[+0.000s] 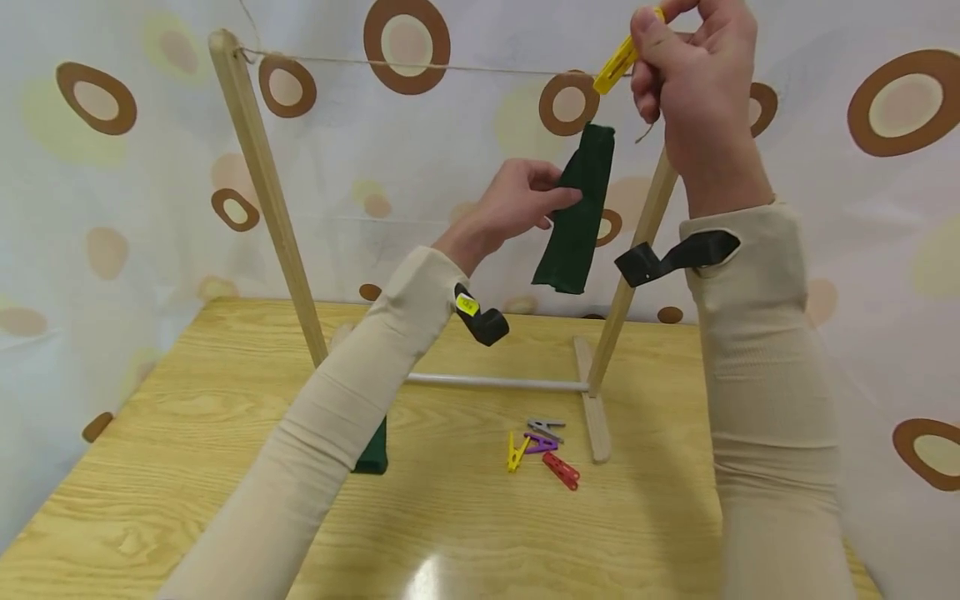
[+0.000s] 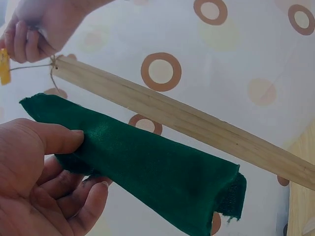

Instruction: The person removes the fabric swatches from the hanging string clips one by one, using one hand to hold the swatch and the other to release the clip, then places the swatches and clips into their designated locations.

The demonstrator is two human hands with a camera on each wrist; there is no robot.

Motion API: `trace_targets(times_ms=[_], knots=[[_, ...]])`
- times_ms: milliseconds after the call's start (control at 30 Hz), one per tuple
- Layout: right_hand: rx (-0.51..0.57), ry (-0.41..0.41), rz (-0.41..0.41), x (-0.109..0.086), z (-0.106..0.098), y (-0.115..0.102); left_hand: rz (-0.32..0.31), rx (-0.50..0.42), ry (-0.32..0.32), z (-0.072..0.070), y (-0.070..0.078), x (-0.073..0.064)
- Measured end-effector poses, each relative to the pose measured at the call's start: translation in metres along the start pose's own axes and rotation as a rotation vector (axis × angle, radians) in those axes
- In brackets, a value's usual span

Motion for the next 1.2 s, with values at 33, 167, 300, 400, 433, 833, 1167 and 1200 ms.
trace_targets(times_ms=[33,167,300,400,433,833,1167,1200], knots=[[-0.004,0.003,-0.012,0.000,0.000,-0.001,0.001,0.001,0.003,-0.001,-0.001,0.000],[-0.015,0.002,-0.053,0.001,0.000,-0.004,-0.006,0.007,0.010,-0.003,-0.003,0.000],[-0.017,0.006,-0.079,0.001,-0.002,-0.005,-0.017,0.010,0.000,-0.003,-0.006,-0.001],[-0.008,0.006,-0.092,0.000,-0.002,-0.006,-0.029,0.009,-0.008,-0.004,-0.009,-0.002],[-0.001,0.006,-0.093,0.000,-0.002,-0.007,-0.032,0.009,-0.010,-0.004,-0.010,-0.002],[-0.121,-0.130,-0.145,-0.018,0.000,0.005,-0.059,0.007,0.009,-0.013,-0.023,-0.008],[-0.129,-0.210,-0.156,-0.029,-0.002,0.017,-0.065,-0.006,0.018,-0.019,-0.032,-0.012],[-0.115,-0.216,-0.150,-0.029,-0.002,0.018,-0.064,-0.008,0.021,-0.019,-0.032,-0.012]])
Point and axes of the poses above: each hand's wrist, its own x-axis towards the middle knuckle, its own z-axis out of the palm, y = z × x, the point moved 5 cm from there along x, towards the middle knuckle, and after that the axes turned 10 degrees about -x, right-handed, at the moved point
